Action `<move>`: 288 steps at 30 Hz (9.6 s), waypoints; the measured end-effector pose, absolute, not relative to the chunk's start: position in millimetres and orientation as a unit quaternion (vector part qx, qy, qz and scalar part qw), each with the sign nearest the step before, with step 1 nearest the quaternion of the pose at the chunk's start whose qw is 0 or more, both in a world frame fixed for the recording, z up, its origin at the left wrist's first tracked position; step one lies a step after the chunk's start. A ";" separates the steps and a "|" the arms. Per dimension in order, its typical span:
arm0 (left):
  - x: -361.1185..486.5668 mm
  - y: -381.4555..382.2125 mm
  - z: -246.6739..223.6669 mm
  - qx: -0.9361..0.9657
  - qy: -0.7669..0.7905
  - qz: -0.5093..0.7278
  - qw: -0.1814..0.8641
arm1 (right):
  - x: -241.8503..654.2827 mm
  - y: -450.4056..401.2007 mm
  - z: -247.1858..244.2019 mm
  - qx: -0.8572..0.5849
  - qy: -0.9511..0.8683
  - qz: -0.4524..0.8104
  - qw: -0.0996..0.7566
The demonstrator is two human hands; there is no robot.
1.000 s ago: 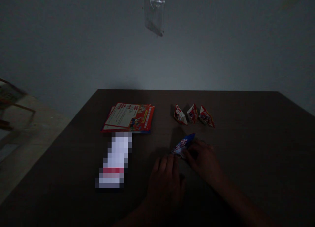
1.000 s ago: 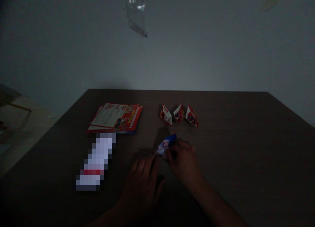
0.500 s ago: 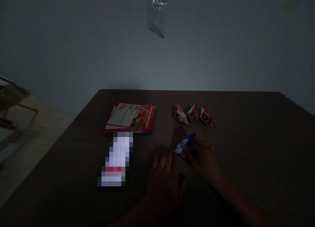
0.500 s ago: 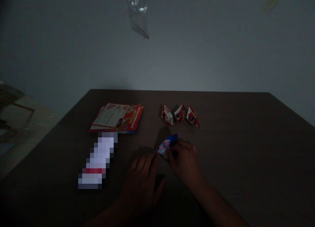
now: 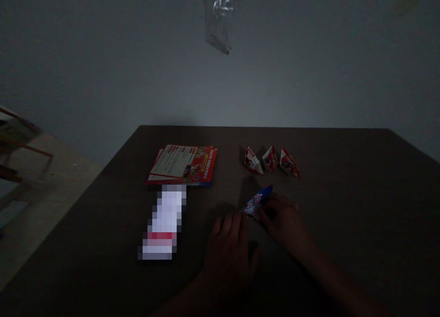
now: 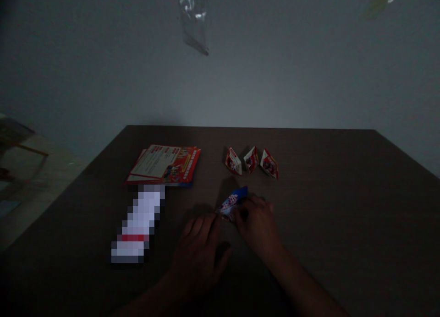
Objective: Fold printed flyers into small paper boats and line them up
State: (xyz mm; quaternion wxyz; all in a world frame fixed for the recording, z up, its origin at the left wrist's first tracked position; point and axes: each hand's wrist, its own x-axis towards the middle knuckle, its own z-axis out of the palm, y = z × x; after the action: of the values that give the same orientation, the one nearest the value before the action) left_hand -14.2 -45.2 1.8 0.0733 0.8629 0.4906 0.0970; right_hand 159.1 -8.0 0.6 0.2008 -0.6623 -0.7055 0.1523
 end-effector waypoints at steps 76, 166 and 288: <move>-17.3 -32.9 9.8 0.872 0.459 0.106 0.130 | 161.6 -8.6 -5.4 -0.678 -0.699 0.125 0.194; -17.2 -35.9 19.7 0.871 0.464 0.092 0.133 | 164.7 -12.1 -2.6 -0.647 -0.725 0.116 0.206; -28.8 3.8 9.8 0.881 0.387 0.170 0.213 | 193.9 -2.9 -11.7 -0.522 -0.745 0.242 0.337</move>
State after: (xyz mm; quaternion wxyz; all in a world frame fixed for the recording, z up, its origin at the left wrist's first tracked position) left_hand -28.8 3.8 9.8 0.2126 0.8807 0.3874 0.1704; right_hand 193.9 -2.9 -11.7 0.3373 -0.5219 -0.7453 0.2416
